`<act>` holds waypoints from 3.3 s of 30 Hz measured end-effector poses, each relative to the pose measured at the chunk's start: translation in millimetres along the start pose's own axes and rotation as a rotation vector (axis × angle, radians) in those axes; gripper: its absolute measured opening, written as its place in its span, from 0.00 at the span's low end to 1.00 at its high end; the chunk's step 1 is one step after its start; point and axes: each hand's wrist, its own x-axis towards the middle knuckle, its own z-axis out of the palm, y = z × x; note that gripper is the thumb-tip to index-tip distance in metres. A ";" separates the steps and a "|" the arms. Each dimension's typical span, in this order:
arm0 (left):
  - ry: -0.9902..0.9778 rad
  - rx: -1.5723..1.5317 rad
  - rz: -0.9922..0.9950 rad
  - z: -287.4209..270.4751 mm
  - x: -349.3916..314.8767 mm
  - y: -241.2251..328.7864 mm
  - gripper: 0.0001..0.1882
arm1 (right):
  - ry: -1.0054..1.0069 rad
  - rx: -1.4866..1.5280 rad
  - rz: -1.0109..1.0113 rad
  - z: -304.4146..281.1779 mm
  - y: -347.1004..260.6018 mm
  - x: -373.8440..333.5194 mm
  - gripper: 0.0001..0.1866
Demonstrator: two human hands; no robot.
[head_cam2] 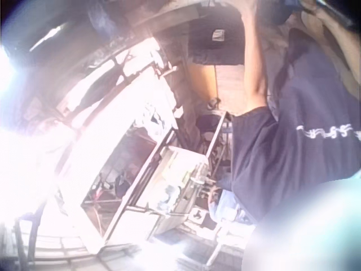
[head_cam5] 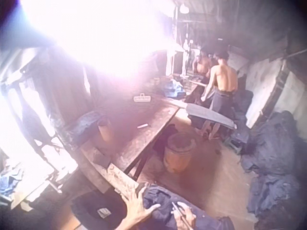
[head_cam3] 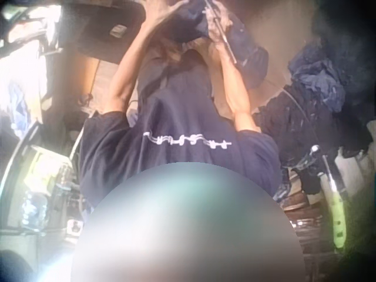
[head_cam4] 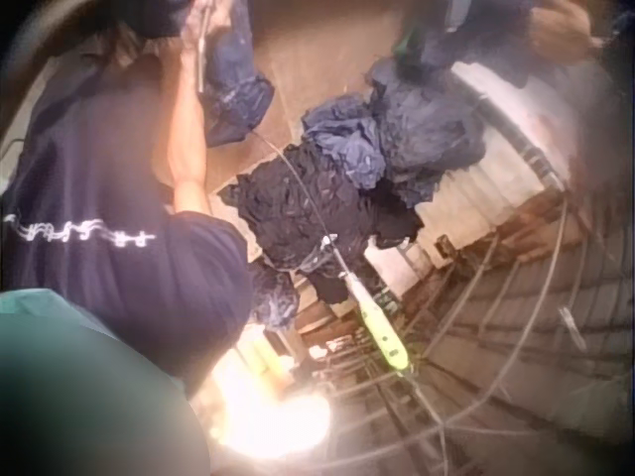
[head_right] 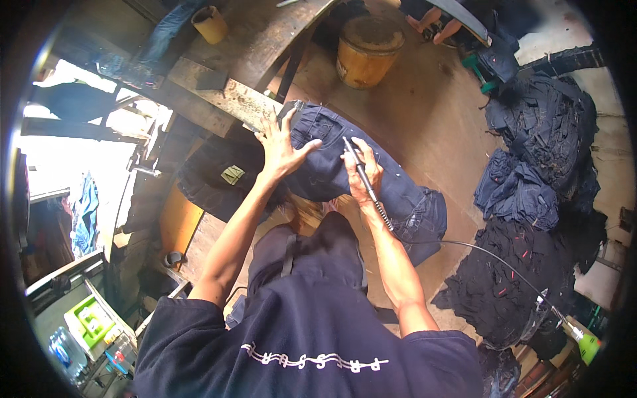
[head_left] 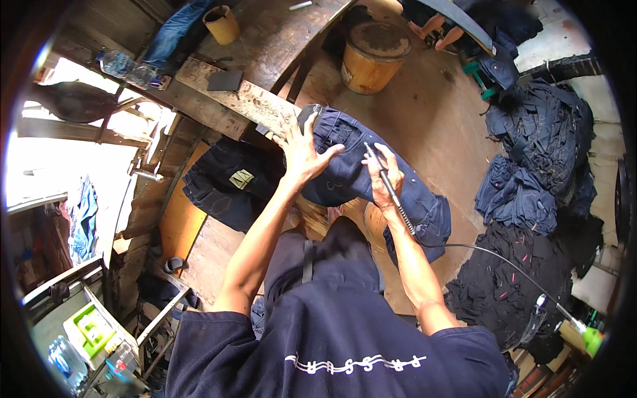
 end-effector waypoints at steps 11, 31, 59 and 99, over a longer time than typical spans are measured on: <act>-0.112 -0.003 -0.070 27.6 -6.3 -38.3 0.46 | -0.290 -0.259 -0.268 31.5 34.8 59.2 0.22; -0.008 -0.239 0.041 42.7 -3.8 -70.9 0.47 | -0.252 -0.074 -0.443 48.8 42.8 45.0 0.14; 0.018 -0.228 0.056 43.3 -4.8 -74.0 0.46 | -0.161 -0.002 -0.361 48.5 50.3 46.9 0.16; 0.028 -0.769 -0.166 -57.3 68.2 -97.3 0.18 | -0.461 -0.226 -0.558 43.0 43.4 83.7 0.24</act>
